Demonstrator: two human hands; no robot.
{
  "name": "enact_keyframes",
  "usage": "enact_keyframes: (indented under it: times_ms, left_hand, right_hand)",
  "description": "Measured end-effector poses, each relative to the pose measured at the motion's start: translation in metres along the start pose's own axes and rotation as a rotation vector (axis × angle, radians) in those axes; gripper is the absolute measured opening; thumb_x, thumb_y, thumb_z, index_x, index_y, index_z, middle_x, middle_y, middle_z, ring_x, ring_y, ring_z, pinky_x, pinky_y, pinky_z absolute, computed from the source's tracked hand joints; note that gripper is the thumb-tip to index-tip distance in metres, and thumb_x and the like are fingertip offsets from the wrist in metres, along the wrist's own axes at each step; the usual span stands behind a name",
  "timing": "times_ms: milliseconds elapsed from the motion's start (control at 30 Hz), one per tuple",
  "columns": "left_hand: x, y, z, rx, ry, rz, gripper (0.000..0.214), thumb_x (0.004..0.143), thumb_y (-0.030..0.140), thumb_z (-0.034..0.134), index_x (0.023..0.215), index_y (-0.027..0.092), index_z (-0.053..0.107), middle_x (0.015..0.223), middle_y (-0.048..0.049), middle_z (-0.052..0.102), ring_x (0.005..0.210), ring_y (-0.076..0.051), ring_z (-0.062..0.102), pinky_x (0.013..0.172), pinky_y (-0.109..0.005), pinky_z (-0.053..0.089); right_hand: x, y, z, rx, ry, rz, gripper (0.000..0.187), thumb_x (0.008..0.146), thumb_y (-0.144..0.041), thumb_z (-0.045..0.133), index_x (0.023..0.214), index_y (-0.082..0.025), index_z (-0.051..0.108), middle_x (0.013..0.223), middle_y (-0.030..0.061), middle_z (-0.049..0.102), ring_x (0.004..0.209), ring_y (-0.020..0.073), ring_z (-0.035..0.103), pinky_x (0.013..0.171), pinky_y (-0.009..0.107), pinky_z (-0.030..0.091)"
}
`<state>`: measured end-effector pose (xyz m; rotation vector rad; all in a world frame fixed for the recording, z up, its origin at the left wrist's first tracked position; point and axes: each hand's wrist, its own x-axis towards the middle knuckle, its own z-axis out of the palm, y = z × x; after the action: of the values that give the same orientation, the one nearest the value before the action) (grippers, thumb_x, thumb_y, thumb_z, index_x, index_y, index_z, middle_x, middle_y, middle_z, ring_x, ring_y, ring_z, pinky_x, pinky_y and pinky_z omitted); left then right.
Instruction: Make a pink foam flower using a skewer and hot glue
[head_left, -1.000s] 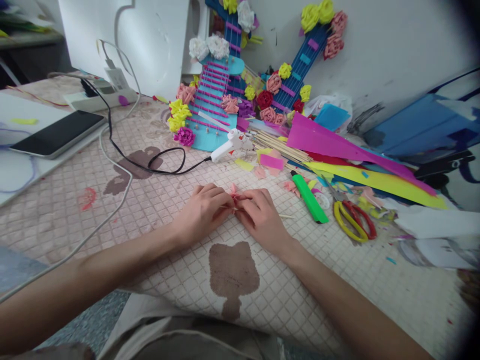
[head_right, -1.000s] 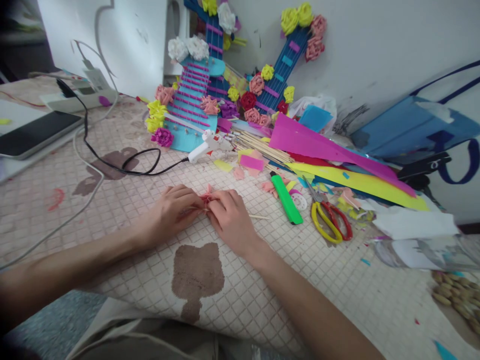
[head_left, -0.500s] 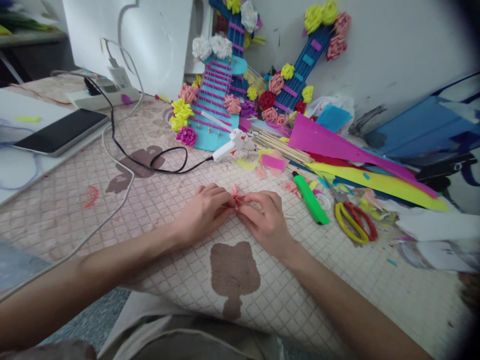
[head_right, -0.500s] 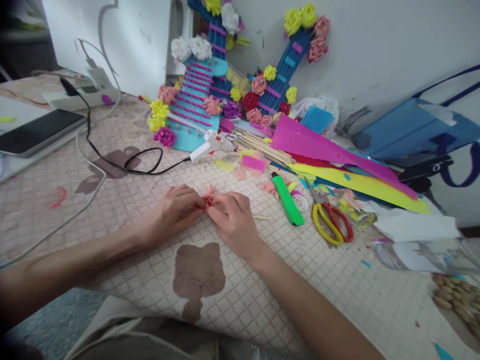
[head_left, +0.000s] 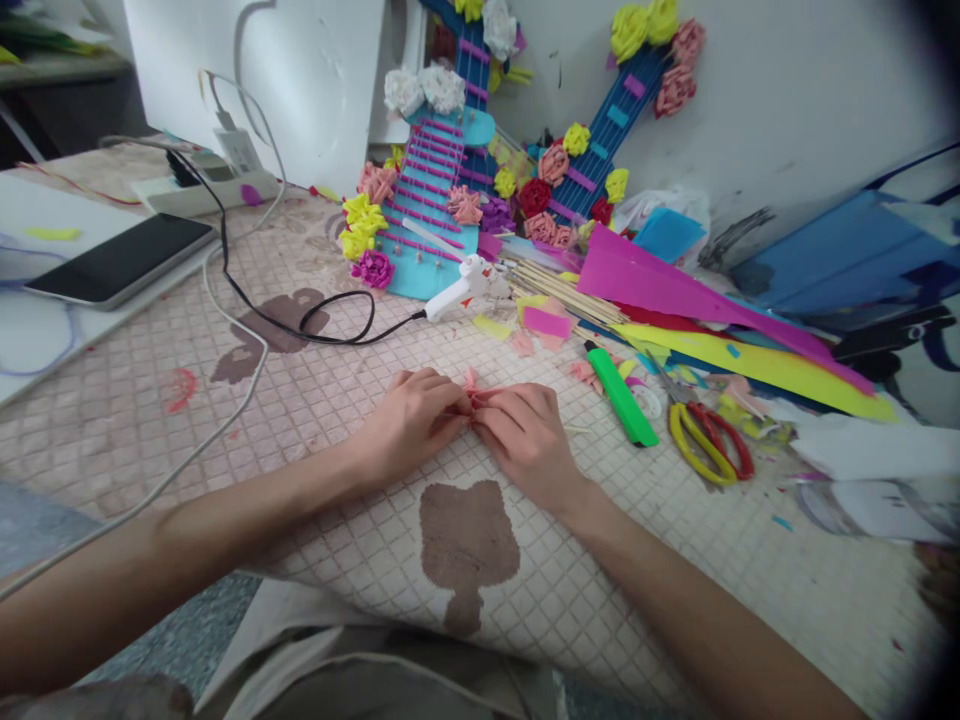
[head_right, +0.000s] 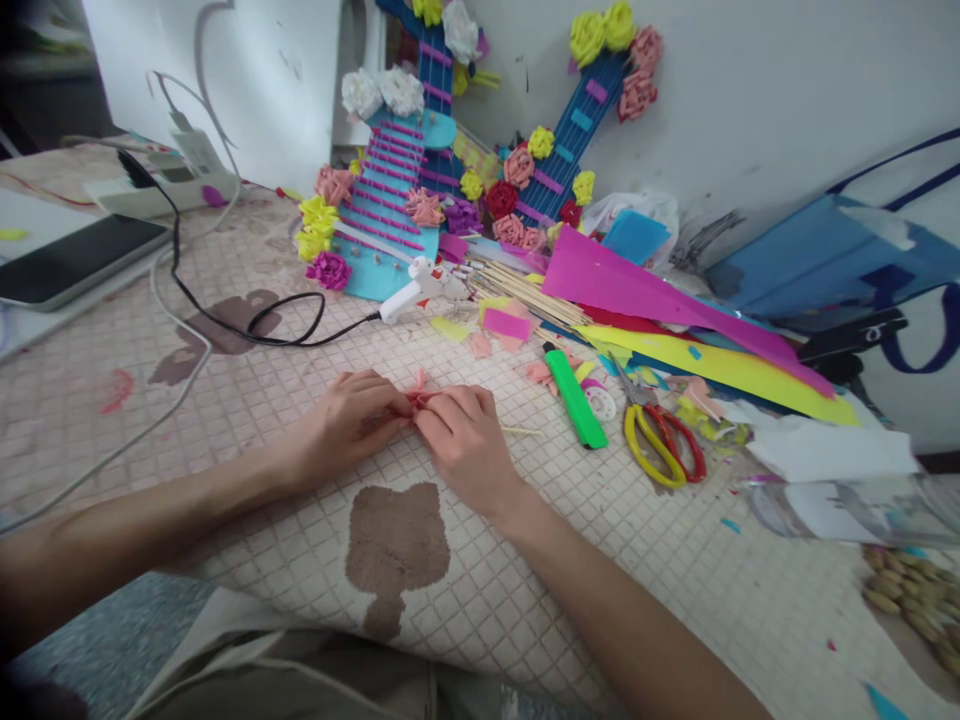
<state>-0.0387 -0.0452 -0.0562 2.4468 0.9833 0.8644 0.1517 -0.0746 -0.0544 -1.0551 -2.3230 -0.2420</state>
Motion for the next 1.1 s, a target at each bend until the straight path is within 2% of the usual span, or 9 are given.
enact_keyframes:
  times_ms: [167, 400, 567, 1100]
  left_hand:
    - [-0.0031, 0.0009, -0.0016, 0.089, 0.033, 0.056, 0.001, 0.088, 0.019, 0.059, 0.087, 0.018, 0.059, 0.086, 0.0002, 0.066, 0.085, -0.017, 0.056, 0.077, -0.032, 0.038]
    - [-0.0008, 0.0022, -0.0019, 0.325, 0.018, 0.186, 0.014, 0.093, 0.029, 0.054, 0.086, 0.018, 0.058, 0.085, -0.0012, 0.064, 0.085, -0.018, 0.055, 0.078, -0.035, 0.035]
    - [0.0011, 0.0036, -0.0002, 0.412, 0.017, 0.236, 0.016, 0.095, 0.027, 0.049, 0.083, 0.018, 0.057, 0.081, -0.0011, 0.064, 0.083, -0.018, 0.053, 0.079, -0.036, 0.034]
    - [-0.0013, 0.0028, -0.0016, 0.419, 0.019, 0.286, 0.013, 0.095, 0.022, 0.048, 0.092, 0.02, 0.061, 0.09, -0.0014, 0.066, 0.086, -0.018, 0.053, 0.08, -0.037, 0.034]
  right_hand:
    - [0.0001, -0.0008, 0.0003, 0.014, -0.005, 0.032, 0.014, 0.092, -0.018, 0.052, 0.084, -0.019, 0.063, 0.087, 0.005, 0.068, 0.091, 0.0202, 0.055, 0.08, 0.037, 0.041]
    - [-0.0007, -0.0006, 0.0015, 0.034, -0.008, 0.056, 0.011, 0.091, -0.019, 0.054, 0.084, -0.018, 0.063, 0.088, 0.0058, 0.068, 0.092, 0.0209, 0.054, 0.08, 0.037, 0.041]
    - [-0.0017, -0.0011, 0.0013, 0.036, 0.003, 0.054, 0.007, 0.089, -0.017, 0.056, 0.085, -0.016, 0.062, 0.089, 0.0062, 0.068, 0.092, 0.021, 0.053, 0.081, 0.037, 0.041]
    - [-0.003, -0.0017, -0.0001, 0.049, -0.035, 0.108, 0.011, 0.091, -0.021, 0.054, 0.085, -0.018, 0.063, 0.085, 0.0055, 0.066, 0.089, 0.0211, 0.053, 0.078, 0.037, 0.04]
